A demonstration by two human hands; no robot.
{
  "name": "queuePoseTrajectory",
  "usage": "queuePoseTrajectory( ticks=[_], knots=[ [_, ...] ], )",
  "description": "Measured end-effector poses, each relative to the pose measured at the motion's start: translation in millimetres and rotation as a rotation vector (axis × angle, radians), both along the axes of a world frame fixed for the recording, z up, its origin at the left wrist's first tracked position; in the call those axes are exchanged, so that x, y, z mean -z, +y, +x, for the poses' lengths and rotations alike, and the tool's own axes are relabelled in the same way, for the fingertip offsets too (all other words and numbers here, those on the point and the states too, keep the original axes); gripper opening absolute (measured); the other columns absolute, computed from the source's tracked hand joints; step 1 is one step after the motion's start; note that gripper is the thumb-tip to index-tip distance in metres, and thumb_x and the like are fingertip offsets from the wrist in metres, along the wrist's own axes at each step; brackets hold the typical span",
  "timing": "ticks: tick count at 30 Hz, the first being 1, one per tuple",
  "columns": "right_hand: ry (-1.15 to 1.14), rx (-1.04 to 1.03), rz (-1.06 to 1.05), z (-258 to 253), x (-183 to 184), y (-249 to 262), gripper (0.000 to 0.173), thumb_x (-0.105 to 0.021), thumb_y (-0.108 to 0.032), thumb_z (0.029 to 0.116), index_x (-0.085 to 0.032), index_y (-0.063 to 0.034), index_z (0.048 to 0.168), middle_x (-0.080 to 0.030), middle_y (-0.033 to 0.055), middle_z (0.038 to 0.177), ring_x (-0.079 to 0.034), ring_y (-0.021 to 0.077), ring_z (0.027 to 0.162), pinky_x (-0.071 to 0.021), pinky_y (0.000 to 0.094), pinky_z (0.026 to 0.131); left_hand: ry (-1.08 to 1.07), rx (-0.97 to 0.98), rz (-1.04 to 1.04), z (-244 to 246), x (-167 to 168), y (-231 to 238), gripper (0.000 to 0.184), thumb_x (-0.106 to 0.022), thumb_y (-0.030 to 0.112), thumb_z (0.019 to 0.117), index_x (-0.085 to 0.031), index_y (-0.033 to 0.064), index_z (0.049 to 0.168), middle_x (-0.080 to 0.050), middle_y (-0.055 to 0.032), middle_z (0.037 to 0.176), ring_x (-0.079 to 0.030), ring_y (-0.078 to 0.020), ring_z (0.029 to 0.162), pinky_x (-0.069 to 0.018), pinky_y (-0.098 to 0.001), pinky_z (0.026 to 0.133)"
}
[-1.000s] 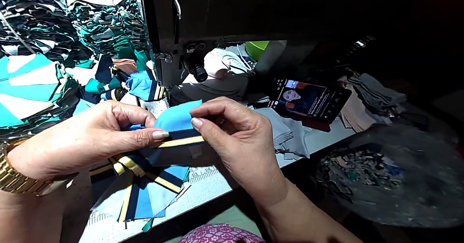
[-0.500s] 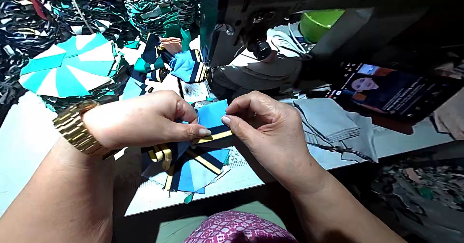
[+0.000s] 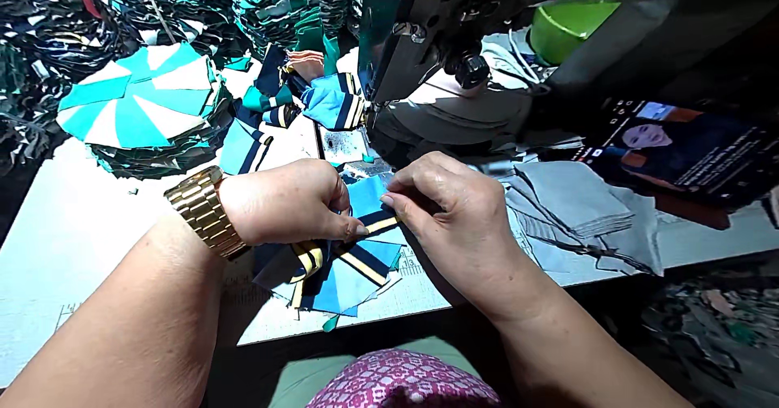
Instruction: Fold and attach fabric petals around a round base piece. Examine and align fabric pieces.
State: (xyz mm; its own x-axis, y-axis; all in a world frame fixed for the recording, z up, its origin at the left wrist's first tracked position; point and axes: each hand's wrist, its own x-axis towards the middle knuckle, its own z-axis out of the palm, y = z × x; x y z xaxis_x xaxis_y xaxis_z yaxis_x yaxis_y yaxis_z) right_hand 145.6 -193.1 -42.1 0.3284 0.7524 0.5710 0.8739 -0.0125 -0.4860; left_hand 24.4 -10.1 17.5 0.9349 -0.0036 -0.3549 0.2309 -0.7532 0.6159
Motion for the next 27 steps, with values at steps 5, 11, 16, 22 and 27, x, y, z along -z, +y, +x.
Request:
queuePoseTrajectory(
  ticks=[5, 11, 16, 22, 27],
  knots=[
    [-0.046, -0.091, -0.144, -0.4, -0.5, -4.8, 0.015, -0.068, -0.007, 0.0938, -0.078, -0.0055, 0.105, -0.063, 0.0047, 0.095, -0.062, 0.0099, 0.084, -0.0532, 0.0199, 0.073, 0.023, -0.020, -0.002, -0.2, -2.6, -1.7, 0.031, -0.069, 0.027, 0.0989, -0.072, 0.0105, 0.073, -0.058, 0.0034, 0.057, -0.050, -0.0031, 0.050, -0.0385, -0.0216, 0.048],
    [-0.129, -0.078, -0.252, 2.2, -4.9, -8.6, 0.023, -0.065, -0.011, 0.0940, -0.078, -0.0089, 0.112, -0.059, 0.0046, 0.097, -0.059, 0.0152, 0.086, -0.0522, 0.0267, 0.073, 0.039, -0.040, 0.077, -2.1, -7.5, -2.0, 0.031, -0.075, 0.031, 0.0939, -0.069, 0.0131, 0.069, -0.056, 0.0042, 0.056, -0.050, -0.0047, 0.050, -0.0384, -0.0235, 0.048],
    [-0.175, -0.060, -0.276, -3.3, -8.9, -22.1, 0.023, -0.062, -0.017, 0.0958, -0.079, -0.0090, 0.109, -0.060, 0.0033, 0.095, -0.058, 0.0162, 0.086, -0.0503, 0.0288, 0.071, -0.211, -0.035, -0.055, -12.3, -9.9, 18.2, 0.021, -0.077, 0.027, 0.0909, -0.067, 0.0169, 0.076, -0.059, 0.0058, 0.062, -0.053, -0.0030, 0.054, -0.0389, -0.0207, 0.047],
    [-0.180, -0.070, -0.145, -13.2, -15.0, -28.7, 0.017, -0.064, -0.019, 0.0953, -0.077, -0.0089, 0.091, -0.062, 0.0037, 0.091, -0.059, 0.0176, 0.087, -0.0513, 0.0314, 0.071, -0.572, -0.240, -0.467, -18.3, -8.4, 39.8, 0.017, -0.060, 0.011, 0.0963, -0.066, 0.0226, 0.106, -0.070, 0.0087, 0.093, -0.066, 0.0006, 0.077, -0.0568, -0.0155, 0.065],
    [-0.172, -0.300, -0.114, -13.8, -16.2, -13.8, 0.011, -0.066, -0.004, 0.0930, -0.076, -0.0048, 0.097, -0.065, 0.0075, 0.100, -0.061, 0.0205, 0.097, -0.0526, 0.0324, 0.081, -0.649, -0.469, -0.681, -13.1, -9.3, 30.1, 0.023, -0.046, 0.009, 0.1038, -0.062, 0.0247, 0.110, -0.069, 0.0154, 0.083, -0.066, 0.0063, 0.073, -0.0562, -0.0120, 0.067]
  ],
)
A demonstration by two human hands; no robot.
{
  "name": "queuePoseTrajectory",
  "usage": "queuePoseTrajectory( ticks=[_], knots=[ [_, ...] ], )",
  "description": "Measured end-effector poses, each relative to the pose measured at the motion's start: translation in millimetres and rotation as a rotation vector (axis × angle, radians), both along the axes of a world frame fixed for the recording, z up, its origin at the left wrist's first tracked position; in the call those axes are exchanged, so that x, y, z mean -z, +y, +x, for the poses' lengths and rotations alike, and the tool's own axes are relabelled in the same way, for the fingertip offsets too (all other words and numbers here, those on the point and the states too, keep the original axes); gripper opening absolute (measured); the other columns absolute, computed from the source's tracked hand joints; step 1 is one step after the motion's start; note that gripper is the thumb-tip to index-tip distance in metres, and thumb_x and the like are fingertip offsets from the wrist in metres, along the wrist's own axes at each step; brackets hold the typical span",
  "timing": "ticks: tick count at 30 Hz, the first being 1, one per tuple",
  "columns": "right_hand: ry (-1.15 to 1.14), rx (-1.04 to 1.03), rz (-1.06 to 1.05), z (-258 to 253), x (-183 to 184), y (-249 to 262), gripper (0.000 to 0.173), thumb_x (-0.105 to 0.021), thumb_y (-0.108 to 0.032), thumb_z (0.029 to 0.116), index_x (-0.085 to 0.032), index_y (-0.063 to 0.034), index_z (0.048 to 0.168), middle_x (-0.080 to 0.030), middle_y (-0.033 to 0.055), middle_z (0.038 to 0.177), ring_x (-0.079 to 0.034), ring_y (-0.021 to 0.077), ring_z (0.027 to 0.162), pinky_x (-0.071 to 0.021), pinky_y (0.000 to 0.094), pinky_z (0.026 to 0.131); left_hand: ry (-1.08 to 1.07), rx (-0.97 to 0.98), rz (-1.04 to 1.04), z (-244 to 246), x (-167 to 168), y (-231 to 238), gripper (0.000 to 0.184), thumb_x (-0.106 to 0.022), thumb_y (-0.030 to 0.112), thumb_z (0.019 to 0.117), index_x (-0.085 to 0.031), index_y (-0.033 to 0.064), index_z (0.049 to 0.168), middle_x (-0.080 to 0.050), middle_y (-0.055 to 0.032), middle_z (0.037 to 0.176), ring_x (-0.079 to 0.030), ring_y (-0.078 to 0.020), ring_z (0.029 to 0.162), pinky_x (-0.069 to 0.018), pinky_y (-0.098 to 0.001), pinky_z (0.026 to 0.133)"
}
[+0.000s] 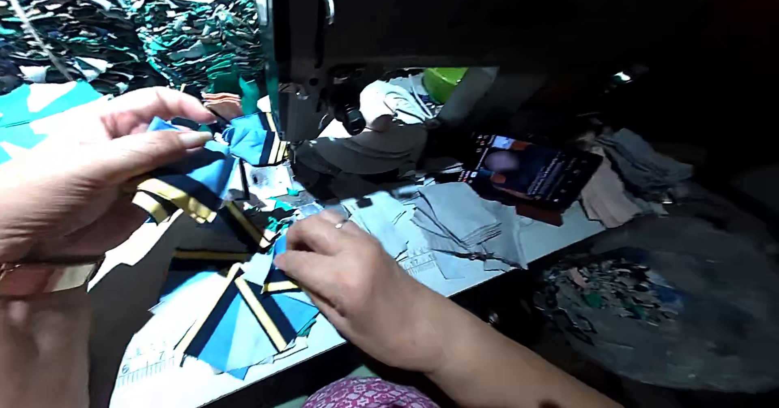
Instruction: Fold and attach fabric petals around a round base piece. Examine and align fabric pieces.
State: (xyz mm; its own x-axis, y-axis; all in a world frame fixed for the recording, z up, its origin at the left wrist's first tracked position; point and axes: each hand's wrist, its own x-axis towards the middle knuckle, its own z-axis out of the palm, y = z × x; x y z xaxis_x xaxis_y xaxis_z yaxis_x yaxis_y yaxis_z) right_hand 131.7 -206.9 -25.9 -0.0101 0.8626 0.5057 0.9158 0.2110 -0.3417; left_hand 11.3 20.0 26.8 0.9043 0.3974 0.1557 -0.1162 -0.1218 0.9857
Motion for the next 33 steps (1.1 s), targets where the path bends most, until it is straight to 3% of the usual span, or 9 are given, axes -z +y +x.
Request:
queuePoseTrajectory(
  ticks=[7, 14, 23, 24, 26, 28, 30, 31, 33],
  knots=[
    [0.109, -0.044, -0.106, 1.6, 14.5, 18.3, 0.015, -0.067, -0.008, 0.0970, -0.077, -0.0055, 0.108, -0.061, 0.0090, 0.102, -0.059, 0.0206, 0.099, -0.0523, 0.0303, 0.085, -0.030, 0.018, -0.024, 6.3, 16.8, 11.1, 0.021, -0.049, 0.011, 0.1037, -0.064, 0.0239, 0.109, -0.071, 0.0134, 0.086, -0.067, 0.0049, 0.076, -0.0573, -0.0138, 0.069],
    [0.053, 0.123, -0.122, -15.4, 13.0, 12.8, 0.016, -0.065, -0.016, 0.0983, -0.077, -0.0081, 0.103, -0.058, 0.0058, 0.099, -0.058, 0.0178, 0.095, -0.0515, 0.0266, 0.078, 0.007, 0.079, -0.083, 8.4, 20.1, 12.9, 0.025, -0.050, 0.007, 0.1019, -0.064, 0.0237, 0.113, -0.072, 0.0093, 0.083, -0.069, 0.0016, 0.073, -0.0593, -0.0172, 0.068],
    [0.025, 0.149, -0.050, -20.7, -3.7, 19.4, 0.018, -0.063, -0.013, 0.0968, -0.077, -0.0082, 0.108, -0.061, 0.0052, 0.097, -0.059, 0.0179, 0.092, -0.0516, 0.0290, 0.074, 0.014, -0.090, -0.185, 10.4, 18.0, 6.4, 0.021, -0.044, 0.010, 0.1073, -0.061, 0.0205, 0.111, -0.071, 0.0081, 0.086, -0.070, 0.0007, 0.075, -0.0603, -0.0185, 0.067],
    [0.016, 0.110, -0.025, -20.2, -5.5, 23.0, 0.020, -0.062, -0.013, 0.0975, -0.077, -0.0088, 0.111, -0.063, 0.0066, 0.103, -0.060, 0.0200, 0.097, -0.0523, 0.0319, 0.077, 0.011, -0.108, -0.206, 10.5, 16.4, 5.8, 0.021, -0.044, 0.011, 0.1078, -0.062, 0.0204, 0.109, -0.071, 0.0082, 0.086, -0.070, 0.0006, 0.075, -0.0602, -0.0184, 0.067],
    [-0.003, 0.030, -0.052, -20.0, -5.5, 31.8, 0.030, -0.059, -0.022, 0.1024, -0.073, -0.0120, 0.127, -0.064, 0.0115, 0.127, -0.057, 0.0275, 0.123, -0.0507, 0.0424, 0.098, 0.006, -0.138, -0.240, 10.3, 14.3, 4.8, 0.020, -0.046, 0.014, 0.1081, -0.064, 0.0206, 0.108, -0.072, 0.0083, 0.088, -0.070, 0.0003, 0.078, -0.0602, -0.0184, 0.068],
    [-0.026, -0.042, -0.178, -19.2, 0.7, 41.8, 0.046, -0.054, -0.035, 0.1051, -0.059, -0.0171, 0.147, -0.052, 0.0168, 0.151, -0.039, 0.0361, 0.147, -0.0318, 0.0556, 0.119, -0.001, -0.161, -0.258, 10.5, 14.4, 4.8, 0.017, -0.048, 0.016, 0.1081, -0.064, 0.0202, 0.110, -0.072, 0.0078, 0.091, -0.070, -0.0007, 0.079, -0.0607, -0.0194, 0.069],
    [-0.060, -0.068, -0.338, -20.0, 7.0, 49.9, 0.054, -0.046, -0.046, 0.1067, -0.048, -0.0220, 0.156, -0.043, 0.0157, 0.159, -0.028, 0.0360, 0.153, -0.0156, 0.0617, 0.124, -0.012, -0.159, -0.258, 11.4, 16.1, 6.0, 0.016, -0.047, 0.017, 0.1085, -0.063, 0.0207, 0.111, -0.071, 0.0085, 0.091, -0.070, -0.0001, 0.079, -0.0603, -0.0187, 0.070],
    [-0.081, -0.063, -0.392, -21.1, 8.2, 52.3, 0.055, -0.043, -0.049, 0.1075, -0.048, -0.0231, 0.155, -0.048, 0.0143, 0.155, -0.034, 0.0343, 0.150, -0.0162, 0.0627, 0.124, -0.013, -0.165, -0.261, 11.9, 16.8, 6.0, 0.016, -0.047, 0.017, 0.1087, -0.062, 0.0209, 0.111, -0.071, 0.0090, 0.091, -0.069, 0.0004, 0.079, -0.0602, -0.0183, 0.070],
    [-0.104, -0.060, -0.450, -22.2, 7.4, 54.4, 0.055, -0.039, -0.050, 0.1084, -0.047, -0.0235, 0.156, -0.047, 0.0134, 0.156, -0.034, 0.0339, 0.151, -0.0184, 0.0622, 0.123, -0.001, -0.187, -0.258, 12.5, 17.1, 4.5, 0.015, -0.047, 0.017, 0.1087, -0.061, 0.0212, 0.110, -0.070, 0.0100, 0.089, -0.069, 0.0012, 0.077, -0.0599, -0.0173, 0.069]
  ],
)
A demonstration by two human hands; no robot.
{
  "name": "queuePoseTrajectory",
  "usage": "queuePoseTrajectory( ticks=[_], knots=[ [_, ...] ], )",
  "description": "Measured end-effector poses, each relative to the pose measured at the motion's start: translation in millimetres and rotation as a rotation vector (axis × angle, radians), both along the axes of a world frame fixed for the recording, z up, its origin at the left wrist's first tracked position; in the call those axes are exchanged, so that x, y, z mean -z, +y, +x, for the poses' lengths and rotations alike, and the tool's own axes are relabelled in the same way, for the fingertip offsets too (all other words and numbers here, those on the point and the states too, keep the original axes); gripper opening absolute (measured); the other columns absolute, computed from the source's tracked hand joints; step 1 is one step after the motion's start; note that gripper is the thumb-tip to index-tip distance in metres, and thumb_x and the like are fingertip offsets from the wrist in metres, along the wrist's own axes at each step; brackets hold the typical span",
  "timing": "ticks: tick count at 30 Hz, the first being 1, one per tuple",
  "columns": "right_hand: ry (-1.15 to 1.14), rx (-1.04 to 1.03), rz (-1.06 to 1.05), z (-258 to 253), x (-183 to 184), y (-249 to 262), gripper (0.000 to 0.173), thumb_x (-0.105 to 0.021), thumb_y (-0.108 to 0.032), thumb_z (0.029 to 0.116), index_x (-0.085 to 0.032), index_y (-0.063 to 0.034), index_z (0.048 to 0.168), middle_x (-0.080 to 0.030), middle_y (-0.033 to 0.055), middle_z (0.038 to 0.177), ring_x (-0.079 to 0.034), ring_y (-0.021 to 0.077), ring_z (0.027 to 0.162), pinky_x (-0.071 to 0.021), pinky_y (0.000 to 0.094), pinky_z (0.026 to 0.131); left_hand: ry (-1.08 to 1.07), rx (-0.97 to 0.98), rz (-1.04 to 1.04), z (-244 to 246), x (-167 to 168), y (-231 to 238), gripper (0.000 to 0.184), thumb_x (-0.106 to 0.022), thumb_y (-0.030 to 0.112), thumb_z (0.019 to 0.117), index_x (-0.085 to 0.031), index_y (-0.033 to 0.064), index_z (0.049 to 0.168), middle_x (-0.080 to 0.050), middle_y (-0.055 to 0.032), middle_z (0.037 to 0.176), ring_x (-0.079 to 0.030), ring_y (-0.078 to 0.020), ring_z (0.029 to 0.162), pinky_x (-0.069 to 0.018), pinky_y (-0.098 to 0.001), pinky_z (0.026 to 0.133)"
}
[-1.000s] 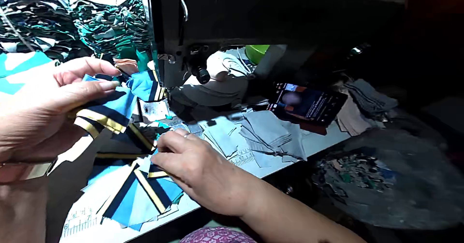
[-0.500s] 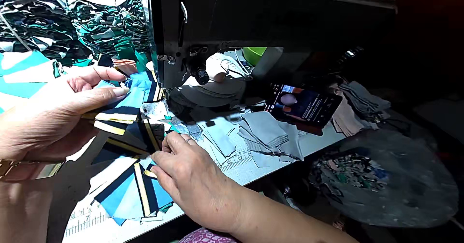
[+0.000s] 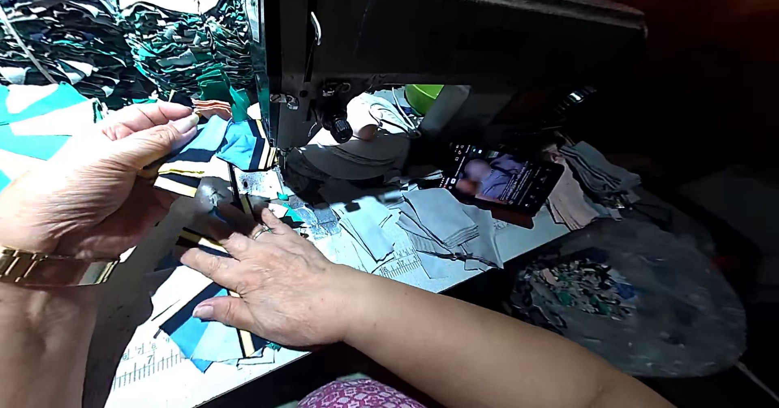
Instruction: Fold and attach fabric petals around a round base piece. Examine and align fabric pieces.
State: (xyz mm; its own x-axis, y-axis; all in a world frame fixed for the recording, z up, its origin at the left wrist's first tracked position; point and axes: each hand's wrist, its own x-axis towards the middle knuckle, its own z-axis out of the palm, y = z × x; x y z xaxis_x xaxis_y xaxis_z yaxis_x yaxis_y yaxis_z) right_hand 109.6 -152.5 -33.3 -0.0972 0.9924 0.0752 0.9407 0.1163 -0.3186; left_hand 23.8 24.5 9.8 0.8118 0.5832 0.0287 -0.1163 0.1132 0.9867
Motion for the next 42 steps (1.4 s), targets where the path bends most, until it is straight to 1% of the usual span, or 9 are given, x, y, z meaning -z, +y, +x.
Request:
queuePoseTrajectory(
  ticks=[9, 12, 18, 24, 27, 29, 31, 34, 42],
  knots=[
    [0.047, 0.008, -0.002, 6.9, -17.2, -0.4, 0.062, -0.044, -0.055, 0.1054, -0.044, -0.0219, 0.158, -0.045, 0.0164, 0.157, -0.033, 0.0340, 0.151, -0.0127, 0.0627, 0.124, 0.044, 0.035, 0.011, 1.4, 4.1, 5.2, 0.016, -0.048, 0.022, 0.1088, -0.062, 0.0230, 0.117, -0.068, 0.0082, 0.089, -0.065, 0.0024, 0.068, -0.0556, -0.0138, 0.058],
    [-0.014, 0.044, 0.001, 10.9, -4.7, 1.4, 0.065, -0.041, -0.059, 0.1044, -0.041, -0.0245, 0.160, -0.029, 0.0111, 0.168, -0.015, 0.0308, 0.158, -0.0087, 0.0590, 0.126, 0.037, 0.084, 0.014, 1.2, 8.2, 9.8, 0.019, -0.050, 0.022, 0.1078, -0.062, 0.0242, 0.123, -0.068, 0.0073, 0.093, -0.063, 0.0023, 0.067, -0.0532, -0.0127, 0.056],
    [-0.051, 0.113, -0.007, 4.9, 1.8, 0.4, 0.065, -0.034, -0.059, 0.1062, -0.037, -0.0248, 0.162, -0.026, 0.0118, 0.169, -0.012, 0.0296, 0.159, -0.0106, 0.0553, 0.126, 0.002, 0.234, 0.055, 1.8, 13.2, 9.6, 0.037, -0.047, 0.012, 0.1043, -0.056, 0.0213, 0.139, -0.072, 0.0043, 0.106, -0.071, -0.0029, 0.088, -0.0611, -0.0219, 0.075],
    [0.022, 0.183, -0.052, 0.5, -7.7, -4.9, 0.068, -0.036, -0.062, 0.1047, -0.040, -0.0222, 0.160, -0.026, 0.0134, 0.169, -0.012, 0.0330, 0.159, -0.0096, 0.0593, 0.126, 0.054, 0.193, 0.020, 0.8, 10.4, 5.8, 0.040, -0.040, 0.009, 0.1031, -0.057, 0.0238, 0.136, -0.071, 0.0047, 0.103, -0.071, -0.0034, 0.087, -0.0619, -0.0229, 0.072],
    [0.093, 0.160, 0.094, 9.2, -15.7, -21.8, 0.061, -0.042, -0.054, 0.1061, -0.049, -0.0183, 0.155, -0.037, 0.0168, 0.163, -0.022, 0.0361, 0.156, -0.0147, 0.0605, 0.125, 0.068, 0.177, 0.030, 0.1, 9.9, 7.2, 0.040, -0.039, 0.011, 0.1038, -0.056, 0.0236, 0.137, -0.071, 0.0054, 0.103, -0.071, -0.0027, 0.086, -0.0616, -0.0230, 0.073],
    [0.154, 0.152, 0.245, 18.7, -22.6, -39.1, 0.049, -0.051, -0.038, 0.1060, -0.058, -0.0141, 0.147, -0.046, 0.0172, 0.157, -0.034, 0.0328, 0.151, -0.0280, 0.0544, 0.123, 0.098, 0.153, 0.028, 0.6, 7.2, 3.4, 0.040, -0.038, 0.011, 0.1039, -0.057, 0.0261, 0.135, -0.071, 0.0079, 0.100, -0.070, -0.0010, 0.083, -0.0609, -0.0212, 0.071],
    [0.199, 0.189, 0.340, 36.3, -30.1, -59.3, 0.036, -0.056, -0.020, 0.1044, -0.065, -0.0082, 0.137, -0.053, 0.0138, 0.149, -0.051, 0.0239, 0.138, -0.0459, 0.0403, 0.113, 0.102, 0.131, -0.008, 0.8, 4.4, -1.3, 0.040, -0.035, 0.009, 0.1038, -0.058, 0.0246, 0.133, -0.071, 0.0073, 0.100, -0.070, -0.0018, 0.084, -0.0611, -0.0212, 0.072],
    [0.184, 0.310, 0.493, 71.0, -33.3, -93.2, 0.022, -0.059, -0.003, 0.0992, -0.074, 0.0013, 0.115, -0.068, 0.0126, 0.122, -0.067, 0.0147, 0.109, -0.0572, 0.0287, 0.095, 0.113, 0.108, -0.058, 1.9, -1.8, -9.9, 0.039, -0.032, 0.005, 0.1049, -0.056, 0.0207, 0.131, -0.071, 0.0041, 0.096, -0.072, -0.0049, 0.084, -0.0619, -0.0237, 0.073],
    [0.185, 0.325, 0.397, 85.5, -18.7, -137.6, 0.015, -0.068, -0.010, 0.0924, -0.078, -0.0053, 0.102, -0.070, 0.0038, 0.111, -0.067, 0.0067, 0.101, -0.0580, 0.0180, 0.084, 0.144, 0.144, -0.031, 2.7, 1.6, -8.8, 0.037, -0.033, 0.006, 0.1063, -0.056, 0.0207, 0.131, -0.071, 0.0034, 0.096, -0.072, -0.0054, 0.083, -0.0621, -0.0244, 0.072]
  ],
)
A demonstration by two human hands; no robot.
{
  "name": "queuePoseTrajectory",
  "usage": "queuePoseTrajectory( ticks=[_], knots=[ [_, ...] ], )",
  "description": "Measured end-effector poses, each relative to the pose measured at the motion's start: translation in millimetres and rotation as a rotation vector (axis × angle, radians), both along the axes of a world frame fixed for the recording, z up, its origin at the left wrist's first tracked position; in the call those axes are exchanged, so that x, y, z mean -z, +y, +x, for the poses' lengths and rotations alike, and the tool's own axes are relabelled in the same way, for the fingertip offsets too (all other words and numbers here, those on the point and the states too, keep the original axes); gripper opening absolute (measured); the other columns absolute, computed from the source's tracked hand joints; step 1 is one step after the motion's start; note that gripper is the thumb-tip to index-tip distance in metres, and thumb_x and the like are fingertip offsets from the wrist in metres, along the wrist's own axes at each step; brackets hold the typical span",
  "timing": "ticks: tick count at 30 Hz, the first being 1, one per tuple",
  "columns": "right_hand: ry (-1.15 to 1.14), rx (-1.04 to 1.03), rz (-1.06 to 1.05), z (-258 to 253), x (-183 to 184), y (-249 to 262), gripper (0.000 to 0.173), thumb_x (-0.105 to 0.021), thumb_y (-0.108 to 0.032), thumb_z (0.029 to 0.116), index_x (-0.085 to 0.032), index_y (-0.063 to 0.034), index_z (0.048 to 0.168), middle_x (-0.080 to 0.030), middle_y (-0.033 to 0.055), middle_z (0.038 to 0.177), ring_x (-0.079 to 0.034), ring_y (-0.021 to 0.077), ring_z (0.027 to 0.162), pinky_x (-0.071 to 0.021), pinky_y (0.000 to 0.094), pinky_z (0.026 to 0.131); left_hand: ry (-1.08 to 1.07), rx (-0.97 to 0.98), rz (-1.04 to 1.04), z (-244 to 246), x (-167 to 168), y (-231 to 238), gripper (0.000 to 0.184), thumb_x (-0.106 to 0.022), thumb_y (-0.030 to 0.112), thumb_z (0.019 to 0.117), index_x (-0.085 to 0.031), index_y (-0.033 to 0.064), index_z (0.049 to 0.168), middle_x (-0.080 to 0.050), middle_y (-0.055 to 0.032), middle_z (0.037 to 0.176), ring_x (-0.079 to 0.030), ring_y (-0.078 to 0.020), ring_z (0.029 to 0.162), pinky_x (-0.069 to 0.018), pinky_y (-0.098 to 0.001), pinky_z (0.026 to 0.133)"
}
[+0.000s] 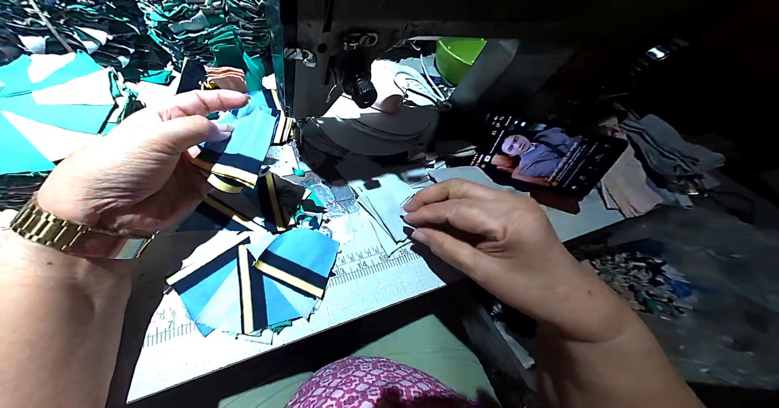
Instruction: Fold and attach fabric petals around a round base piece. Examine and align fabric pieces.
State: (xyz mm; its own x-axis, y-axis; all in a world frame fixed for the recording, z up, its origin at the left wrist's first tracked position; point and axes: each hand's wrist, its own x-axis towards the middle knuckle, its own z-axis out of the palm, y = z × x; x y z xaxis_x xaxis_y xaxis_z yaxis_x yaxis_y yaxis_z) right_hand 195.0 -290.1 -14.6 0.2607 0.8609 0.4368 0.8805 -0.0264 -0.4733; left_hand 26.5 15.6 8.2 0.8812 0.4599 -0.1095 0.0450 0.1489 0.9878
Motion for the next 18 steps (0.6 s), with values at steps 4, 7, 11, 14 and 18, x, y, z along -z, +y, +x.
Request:
queuePoseTrajectory(
  ticks=[4, 7, 11, 14, 18],
  knots=[
    [-0.023, 0.013, -0.024, -1.7, 15.2, 0.9, 0.019, -0.075, -0.019, 0.0886, -0.078, -0.0055, 0.102, -0.068, 0.0044, 0.112, -0.066, 0.0077, 0.102, -0.0566, 0.0185, 0.087, 0.022, -0.024, 0.005, 1.3, -2.7, -3.5, 0.039, -0.032, 0.005, 0.1054, -0.057, 0.0208, 0.131, -0.070, 0.0029, 0.096, -0.072, -0.0057, 0.084, -0.0618, -0.0238, 0.073],
    [-0.063, 0.044, -0.007, -6.0, 18.7, 3.6, 0.019, -0.073, -0.022, 0.0906, -0.078, -0.0059, 0.100, -0.068, 0.0046, 0.111, -0.065, 0.0086, 0.101, -0.0557, 0.0191, 0.086, 0.026, -0.030, 0.013, 0.3, -3.1, -4.4, 0.040, -0.030, 0.006, 0.1060, -0.058, 0.0211, 0.131, -0.070, 0.0038, 0.096, -0.071, -0.0050, 0.084, -0.0618, -0.0239, 0.073],
    [-0.093, 0.076, 0.017, -10.0, 21.2, 5.9, 0.014, -0.067, -0.015, 0.0956, -0.077, -0.0054, 0.096, -0.068, 0.0054, 0.107, -0.065, 0.0113, 0.099, -0.0559, 0.0227, 0.085, -0.005, 0.042, 0.011, -0.6, 5.2, 4.8, 0.040, -0.035, 0.011, 0.1048, -0.059, 0.0247, 0.134, -0.071, 0.0046, 0.100, -0.072, -0.0050, 0.087, -0.0626, -0.0253, 0.072],
    [-0.068, 0.096, 0.036, -11.6, 22.3, 7.3, 0.015, -0.063, -0.009, 0.0947, -0.078, -0.0050, 0.093, -0.069, 0.0052, 0.107, -0.065, 0.0105, 0.098, -0.0560, 0.0209, 0.084, -0.002, 0.049, -0.011, 0.0, 7.9, 8.4, 0.041, -0.032, 0.010, 0.1057, -0.058, 0.0251, 0.134, -0.069, 0.0049, 0.099, -0.072, -0.0050, 0.086, -0.0629, -0.0261, 0.073],
    [0.017, 0.158, 0.047, -11.7, 21.9, 8.4, 0.015, -0.060, -0.008, 0.0957, -0.075, -0.0054, 0.095, -0.069, 0.0035, 0.105, -0.066, 0.0060, 0.095, -0.0569, 0.0178, 0.080, -0.130, 0.178, -0.106, 0.8, 23.2, 24.4, 0.028, -0.041, 0.017, 0.1065, -0.067, 0.0225, 0.115, -0.064, 0.0059, 0.085, -0.062, -0.0014, 0.072, -0.0532, -0.0163, 0.063]
  ],
)
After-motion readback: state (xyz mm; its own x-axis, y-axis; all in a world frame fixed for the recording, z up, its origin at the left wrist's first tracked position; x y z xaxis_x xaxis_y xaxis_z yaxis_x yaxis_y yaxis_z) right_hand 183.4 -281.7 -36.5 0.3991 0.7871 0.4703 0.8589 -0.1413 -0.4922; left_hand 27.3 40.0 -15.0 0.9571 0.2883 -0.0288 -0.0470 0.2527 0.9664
